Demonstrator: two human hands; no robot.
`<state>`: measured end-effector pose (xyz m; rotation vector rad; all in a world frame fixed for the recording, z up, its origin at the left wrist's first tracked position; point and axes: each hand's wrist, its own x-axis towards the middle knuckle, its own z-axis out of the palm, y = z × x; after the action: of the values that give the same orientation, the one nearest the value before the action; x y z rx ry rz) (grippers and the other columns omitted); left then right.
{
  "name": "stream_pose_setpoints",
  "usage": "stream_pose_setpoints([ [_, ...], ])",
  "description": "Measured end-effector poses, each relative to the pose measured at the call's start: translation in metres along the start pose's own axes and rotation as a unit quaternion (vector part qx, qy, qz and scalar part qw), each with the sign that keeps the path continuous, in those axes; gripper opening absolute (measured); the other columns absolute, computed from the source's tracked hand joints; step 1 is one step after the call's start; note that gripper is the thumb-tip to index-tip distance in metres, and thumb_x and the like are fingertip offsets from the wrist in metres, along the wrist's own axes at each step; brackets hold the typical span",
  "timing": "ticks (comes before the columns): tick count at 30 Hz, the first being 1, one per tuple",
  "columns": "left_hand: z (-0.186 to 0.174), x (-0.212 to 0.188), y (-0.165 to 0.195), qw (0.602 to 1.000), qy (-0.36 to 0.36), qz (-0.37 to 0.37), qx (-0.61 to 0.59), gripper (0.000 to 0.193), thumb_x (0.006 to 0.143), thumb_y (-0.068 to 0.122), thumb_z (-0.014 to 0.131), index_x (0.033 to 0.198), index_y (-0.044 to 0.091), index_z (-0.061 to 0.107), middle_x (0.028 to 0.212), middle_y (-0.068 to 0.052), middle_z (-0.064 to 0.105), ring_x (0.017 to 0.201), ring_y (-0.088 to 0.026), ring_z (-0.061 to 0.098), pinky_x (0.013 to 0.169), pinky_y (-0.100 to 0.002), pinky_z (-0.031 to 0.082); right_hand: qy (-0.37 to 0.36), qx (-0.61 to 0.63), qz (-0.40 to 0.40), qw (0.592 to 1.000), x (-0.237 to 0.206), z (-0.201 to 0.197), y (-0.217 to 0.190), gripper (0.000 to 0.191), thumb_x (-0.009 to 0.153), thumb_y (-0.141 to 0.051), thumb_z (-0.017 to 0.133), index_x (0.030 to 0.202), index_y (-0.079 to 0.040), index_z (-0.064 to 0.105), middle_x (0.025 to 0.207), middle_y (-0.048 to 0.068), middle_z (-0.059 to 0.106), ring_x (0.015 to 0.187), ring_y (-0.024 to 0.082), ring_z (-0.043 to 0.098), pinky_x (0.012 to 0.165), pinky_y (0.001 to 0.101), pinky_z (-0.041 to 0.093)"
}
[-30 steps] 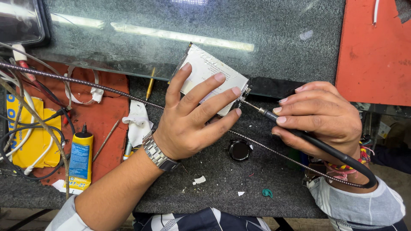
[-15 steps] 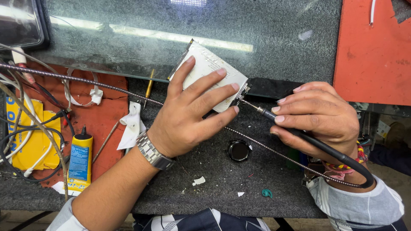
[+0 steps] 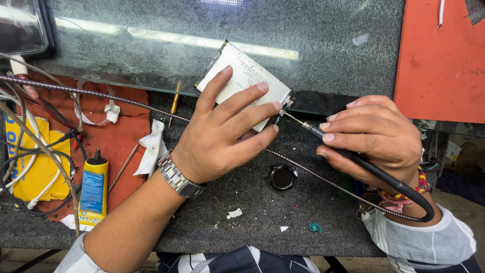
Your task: The person uses a soldering iron to work on the connector terminals of a rectangular lithium-ion battery. They hold the battery with one hand and apply the soldering iron to the terminals, then dip the iron into a small tin to clean or tin the tip before continuing.
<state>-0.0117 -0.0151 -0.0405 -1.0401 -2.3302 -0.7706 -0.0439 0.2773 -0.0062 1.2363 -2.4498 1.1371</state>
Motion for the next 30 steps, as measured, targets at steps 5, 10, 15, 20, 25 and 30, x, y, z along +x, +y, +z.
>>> stream_pose_setpoints([
  [5,0.0044,-0.0011,0.0,1.0,0.006,-0.003,0.001,0.01,0.1,0.013,0.072,0.11,0.016,0.071,0.136,-0.003,0.066,0.139,-0.025,0.057,0.128,-0.058,0.029,0.004,0.001,-0.003,1.0,0.0,0.0007,0.0,0.026,0.074,-0.013,0.089,0.093,-0.01,0.073,0.098,0.006,0.074,0.1,0.023,0.072,0.096,0.0421,0.052],
  [10,0.0064,-0.0018,0.0003,1.0,0.01,-0.005,-0.003,0.008,0.101,0.014,0.072,0.109,0.016,0.071,0.135,-0.002,0.066,0.138,-0.024,0.056,0.127,-0.057,0.03,0.007,0.002,-0.005,1.0,-0.0016,0.0015,0.0008,0.025,0.074,-0.014,0.089,0.093,-0.011,0.073,0.098,0.005,0.075,0.1,0.023,0.072,0.095,0.0418,0.052],
  [15,0.0054,-0.0013,0.0002,1.0,0.007,-0.009,-0.001,0.01,0.1,0.013,0.072,0.109,0.016,0.072,0.137,-0.002,0.066,0.137,-0.024,0.057,0.127,-0.057,0.03,0.005,0.002,-0.009,1.0,-0.0028,0.0012,0.0026,0.026,0.077,-0.013,0.089,0.096,-0.011,0.072,0.103,0.004,0.074,0.103,0.021,0.072,0.099,0.0406,0.051],
  [20,0.0045,0.0005,-0.0012,1.0,0.004,-0.009,-0.008,0.012,0.098,0.013,0.072,0.11,0.015,0.072,0.136,-0.003,0.066,0.136,-0.025,0.058,0.126,-0.057,0.031,0.004,-0.008,-0.018,1.0,-0.0025,0.0014,0.004,0.027,0.075,-0.014,0.09,0.096,-0.011,0.073,0.102,0.005,0.074,0.103,0.022,0.072,0.098,0.0409,0.051],
  [25,0.002,0.0007,-0.0009,1.0,-0.003,-0.008,-0.012,0.013,0.097,0.012,0.071,0.11,0.014,0.072,0.134,-0.003,0.067,0.136,-0.027,0.058,0.125,-0.057,0.032,-0.001,-0.011,-0.014,1.0,-0.0034,0.0009,0.0033,0.027,0.075,-0.014,0.09,0.096,-0.011,0.073,0.101,0.005,0.075,0.103,0.022,0.072,0.098,0.041,0.051],
  [30,-0.0002,0.0034,-0.0036,1.0,-0.007,-0.008,-0.022,0.013,0.097,0.011,0.07,0.109,0.014,0.072,0.134,-0.004,0.068,0.136,-0.027,0.058,0.124,-0.056,0.033,0.004,-0.008,-0.003,1.0,-0.0045,0.0018,0.0035,0.027,0.075,-0.013,0.09,0.096,-0.011,0.073,0.102,0.004,0.075,0.103,0.021,0.072,0.099,0.0408,0.051],
])
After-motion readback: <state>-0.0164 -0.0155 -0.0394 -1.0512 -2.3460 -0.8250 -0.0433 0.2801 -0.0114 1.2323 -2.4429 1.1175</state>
